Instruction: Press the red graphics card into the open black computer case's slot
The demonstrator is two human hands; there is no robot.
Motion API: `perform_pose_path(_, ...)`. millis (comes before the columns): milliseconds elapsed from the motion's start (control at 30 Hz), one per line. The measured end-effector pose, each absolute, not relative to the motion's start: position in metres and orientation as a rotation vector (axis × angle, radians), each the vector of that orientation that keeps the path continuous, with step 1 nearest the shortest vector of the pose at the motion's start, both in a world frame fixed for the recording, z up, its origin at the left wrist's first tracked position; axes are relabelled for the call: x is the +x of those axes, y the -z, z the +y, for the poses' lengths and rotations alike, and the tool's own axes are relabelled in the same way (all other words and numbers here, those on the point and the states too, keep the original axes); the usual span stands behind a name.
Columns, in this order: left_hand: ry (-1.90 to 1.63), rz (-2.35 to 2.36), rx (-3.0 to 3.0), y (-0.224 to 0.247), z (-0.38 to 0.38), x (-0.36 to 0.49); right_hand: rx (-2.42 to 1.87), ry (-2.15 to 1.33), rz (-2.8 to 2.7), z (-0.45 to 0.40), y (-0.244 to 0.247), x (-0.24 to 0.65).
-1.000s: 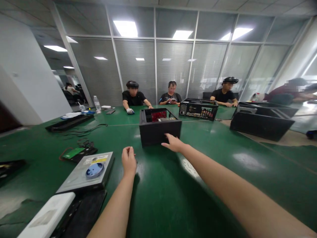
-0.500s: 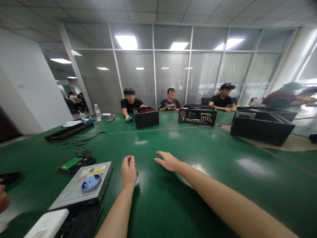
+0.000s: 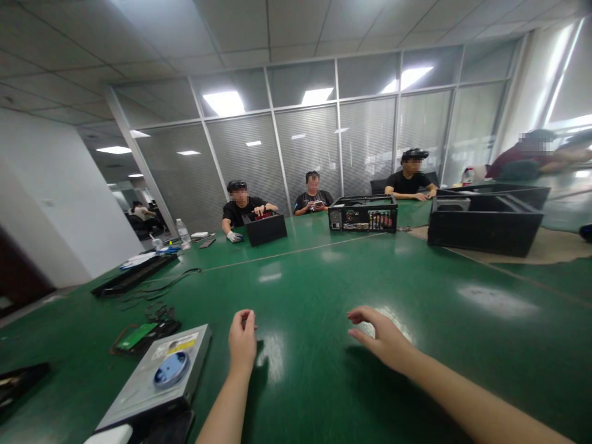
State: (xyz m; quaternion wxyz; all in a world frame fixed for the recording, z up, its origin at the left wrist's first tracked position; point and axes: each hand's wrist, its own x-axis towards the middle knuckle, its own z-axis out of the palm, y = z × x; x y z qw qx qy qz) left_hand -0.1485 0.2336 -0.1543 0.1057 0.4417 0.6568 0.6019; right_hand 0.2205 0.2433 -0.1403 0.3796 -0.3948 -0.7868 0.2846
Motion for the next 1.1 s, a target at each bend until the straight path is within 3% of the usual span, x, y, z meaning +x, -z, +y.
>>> perform_pose_path(767, -1.664, 1.905, 1.295, 0.159, 0.234, -0.147, -0.935, -0.69, -2.016, 0.256, 0.148, 0.218)
perform_pose_path(1100, -1.649, 1.9, 1.297, 0.158, 0.237, -0.148, -0.917, -0.825, -1.992, 0.257, 0.152, 0.217)
